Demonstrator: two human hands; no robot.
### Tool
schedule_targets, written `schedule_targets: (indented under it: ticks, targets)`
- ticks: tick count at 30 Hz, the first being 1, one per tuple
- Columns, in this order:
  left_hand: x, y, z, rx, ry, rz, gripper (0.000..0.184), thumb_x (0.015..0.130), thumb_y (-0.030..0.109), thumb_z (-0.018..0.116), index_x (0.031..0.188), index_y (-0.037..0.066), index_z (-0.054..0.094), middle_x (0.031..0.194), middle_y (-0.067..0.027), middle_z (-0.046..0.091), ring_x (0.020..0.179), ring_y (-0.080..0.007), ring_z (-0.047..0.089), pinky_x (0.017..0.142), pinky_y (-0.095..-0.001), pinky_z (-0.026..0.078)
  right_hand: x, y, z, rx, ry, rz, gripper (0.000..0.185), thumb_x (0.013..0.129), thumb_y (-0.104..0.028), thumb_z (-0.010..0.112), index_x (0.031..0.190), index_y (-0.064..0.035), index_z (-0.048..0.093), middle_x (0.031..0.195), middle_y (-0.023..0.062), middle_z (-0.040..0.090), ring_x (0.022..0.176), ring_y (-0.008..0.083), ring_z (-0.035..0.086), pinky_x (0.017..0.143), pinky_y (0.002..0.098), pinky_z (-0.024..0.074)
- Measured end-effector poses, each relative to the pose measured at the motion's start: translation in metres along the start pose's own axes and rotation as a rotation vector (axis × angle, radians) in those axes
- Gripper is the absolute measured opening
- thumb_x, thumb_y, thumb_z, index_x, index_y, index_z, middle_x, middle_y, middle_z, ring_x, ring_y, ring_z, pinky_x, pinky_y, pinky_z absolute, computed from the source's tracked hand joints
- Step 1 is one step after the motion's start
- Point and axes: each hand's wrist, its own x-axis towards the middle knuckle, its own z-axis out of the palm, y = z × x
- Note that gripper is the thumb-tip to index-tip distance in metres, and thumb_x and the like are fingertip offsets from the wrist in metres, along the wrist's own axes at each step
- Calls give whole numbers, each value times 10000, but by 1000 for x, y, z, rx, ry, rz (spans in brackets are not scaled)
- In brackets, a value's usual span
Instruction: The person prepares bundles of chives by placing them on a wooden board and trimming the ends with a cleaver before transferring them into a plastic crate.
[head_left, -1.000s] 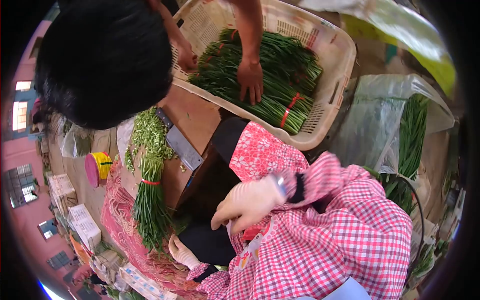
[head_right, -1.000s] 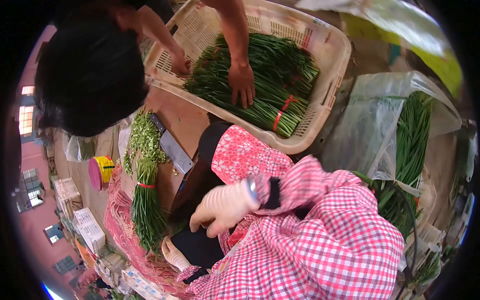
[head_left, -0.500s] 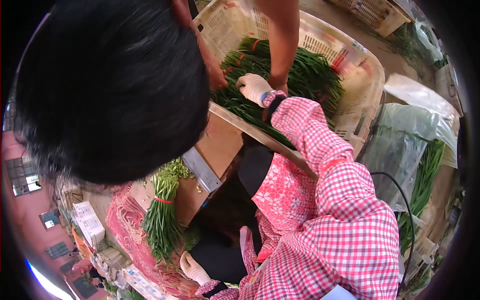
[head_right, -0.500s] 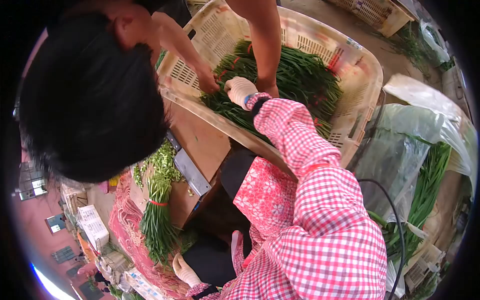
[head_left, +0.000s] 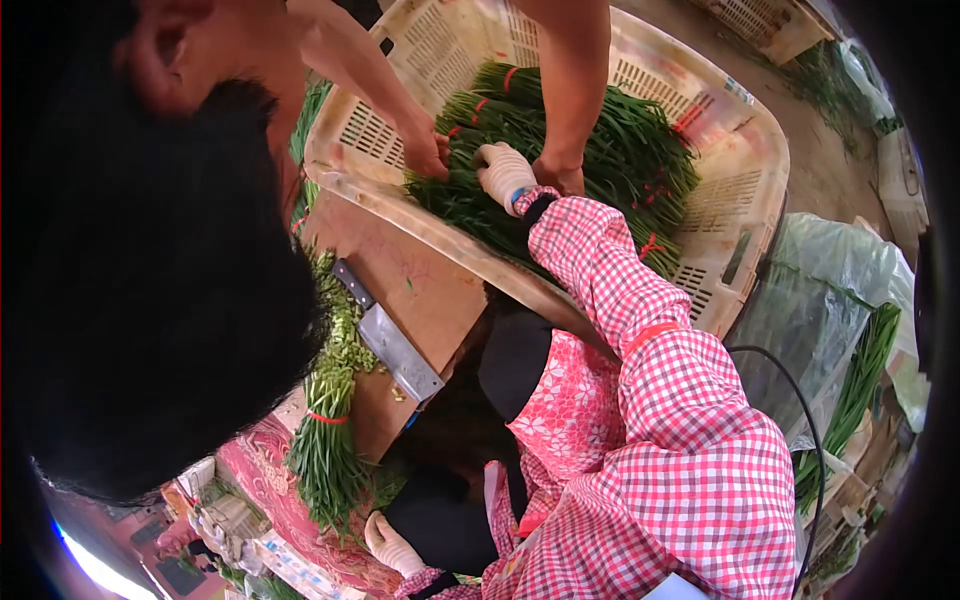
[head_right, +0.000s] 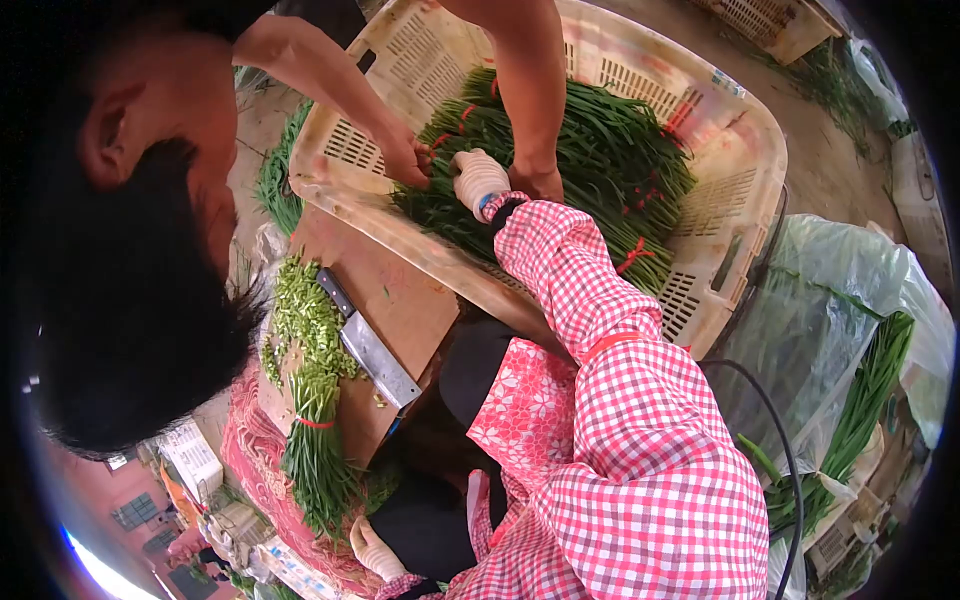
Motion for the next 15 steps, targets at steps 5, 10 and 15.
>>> schedule_targets:
  ticks: [5, 10, 15]
  targets:
    - [0, 12, 2, 19, 2, -9, 219, 934, 143, 565, 1042, -28, 647, 1007, -133, 649, 949, -233, 604, 908, -325, 472, -3, 3, 3, 49, 86, -30, 267, 811, -109, 617, 1077, -102, 639, 1142, 178, 572, 1058, 368, 565, 914, 422, 468]
    - [-1, 13, 1, 93, -1, 32, 216, 932, 145, 568, 1036, -24, 654, 1013, -132, 654, 949, -230, 605, 896, -324, 479, -14, 4, 2, 5, 48, -53, 264, 816, -101, 620, 1079, -91, 635, 1144, 182, 572, 1045, 369, 576, 900, 428, 477]
    - [3, 3, 1, 90, 2, 52, 208, 923, 139, 580, 1030, -21, 661, 1019, -131, 660, 942, -230, 607, 894, -320, 479, -22, 3, 0, -137, -61, -27, 261, 834, -120, 611, 1092, -88, 631, 1179, 179, 565, 1049, 363, 584, 892, 435, 486]
